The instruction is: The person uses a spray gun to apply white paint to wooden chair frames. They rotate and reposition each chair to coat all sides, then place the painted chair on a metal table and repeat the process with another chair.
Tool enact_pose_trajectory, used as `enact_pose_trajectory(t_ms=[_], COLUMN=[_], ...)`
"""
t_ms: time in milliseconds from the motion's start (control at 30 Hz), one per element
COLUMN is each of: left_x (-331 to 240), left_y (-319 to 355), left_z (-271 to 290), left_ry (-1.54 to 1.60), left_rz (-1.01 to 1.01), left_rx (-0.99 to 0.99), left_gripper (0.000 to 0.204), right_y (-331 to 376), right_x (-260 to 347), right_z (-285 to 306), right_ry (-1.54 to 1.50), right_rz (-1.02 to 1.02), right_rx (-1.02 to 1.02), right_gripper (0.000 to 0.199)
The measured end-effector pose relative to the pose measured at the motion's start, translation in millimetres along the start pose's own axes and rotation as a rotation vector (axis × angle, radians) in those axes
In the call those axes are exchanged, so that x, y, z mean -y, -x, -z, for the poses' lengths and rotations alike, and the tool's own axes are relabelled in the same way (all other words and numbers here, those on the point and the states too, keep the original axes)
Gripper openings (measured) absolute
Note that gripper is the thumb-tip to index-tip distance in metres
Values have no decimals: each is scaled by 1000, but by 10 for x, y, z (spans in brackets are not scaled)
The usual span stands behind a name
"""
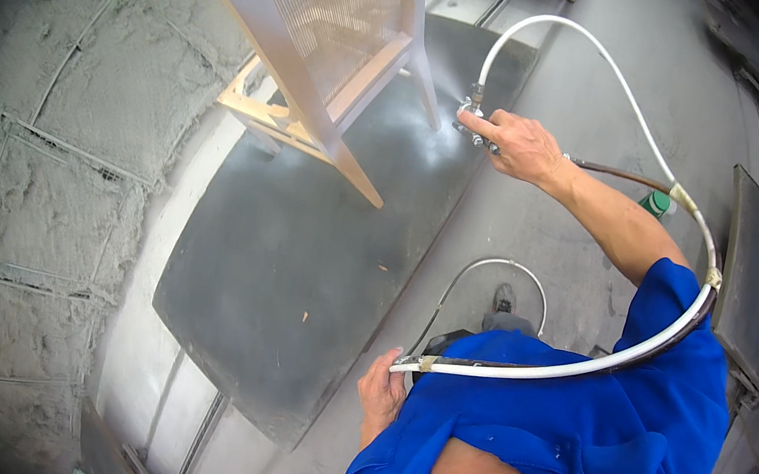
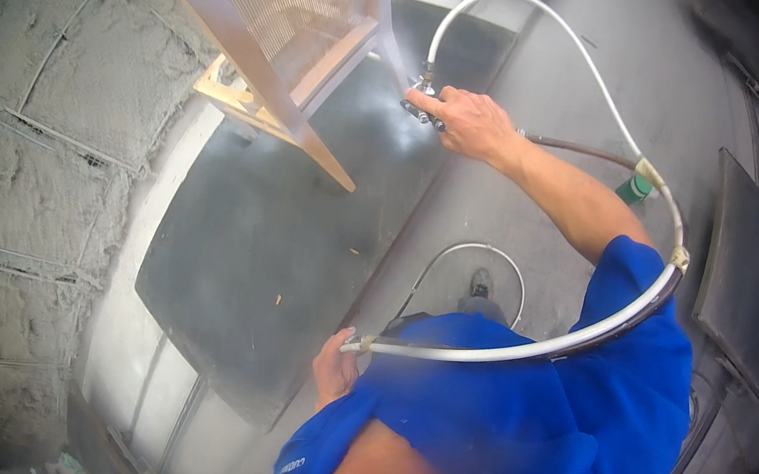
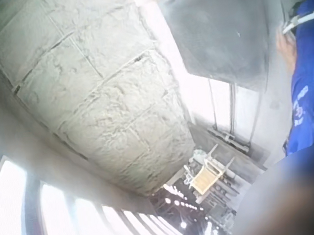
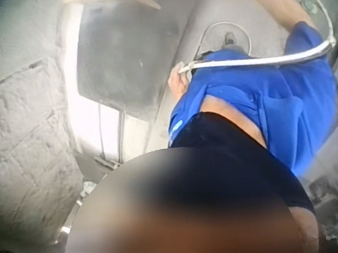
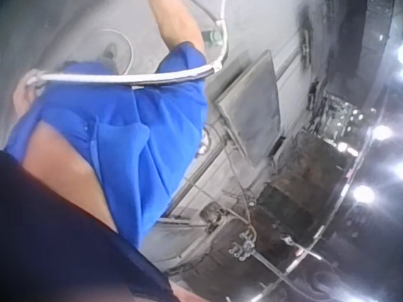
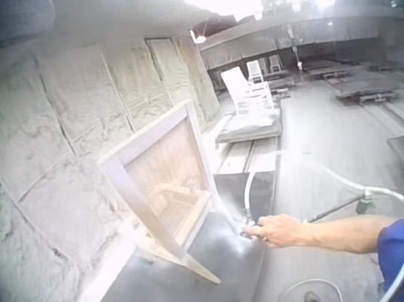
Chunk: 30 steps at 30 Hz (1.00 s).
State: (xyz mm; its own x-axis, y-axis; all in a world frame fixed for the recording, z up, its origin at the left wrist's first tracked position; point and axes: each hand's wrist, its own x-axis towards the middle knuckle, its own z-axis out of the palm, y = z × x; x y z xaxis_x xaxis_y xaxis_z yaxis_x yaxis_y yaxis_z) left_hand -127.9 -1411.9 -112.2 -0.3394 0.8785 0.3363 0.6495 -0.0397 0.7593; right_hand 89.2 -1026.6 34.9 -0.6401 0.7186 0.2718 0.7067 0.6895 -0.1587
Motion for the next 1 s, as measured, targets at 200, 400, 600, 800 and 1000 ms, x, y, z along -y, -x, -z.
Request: enact_pose_trajectory(t_ms=[200,400,600,800,1000], left_x=[32,-21,-55,4,-266], left_y=[-215,-237,-317,-238,-289], left_z=[197,272,191,253,25], left_ry=[21,107,140,98,38], left_rz=[-91,-165,-185,-134,-128], left_rx=[-32,-29,-17,-69,-73], left_gripper=[32,30,29,27,31], right_y=[-57,169,100,-229,301], right_x=[211,455,305,304,473], right_z=[1003,1735,1771,2051,2309], right_ry=[180,414,196,-508,-879], right_rz=[106,149,93,-275,63], right_rx=[-244,-421,-612,-698,-353], right_gripper=[76,78,64,45,43])
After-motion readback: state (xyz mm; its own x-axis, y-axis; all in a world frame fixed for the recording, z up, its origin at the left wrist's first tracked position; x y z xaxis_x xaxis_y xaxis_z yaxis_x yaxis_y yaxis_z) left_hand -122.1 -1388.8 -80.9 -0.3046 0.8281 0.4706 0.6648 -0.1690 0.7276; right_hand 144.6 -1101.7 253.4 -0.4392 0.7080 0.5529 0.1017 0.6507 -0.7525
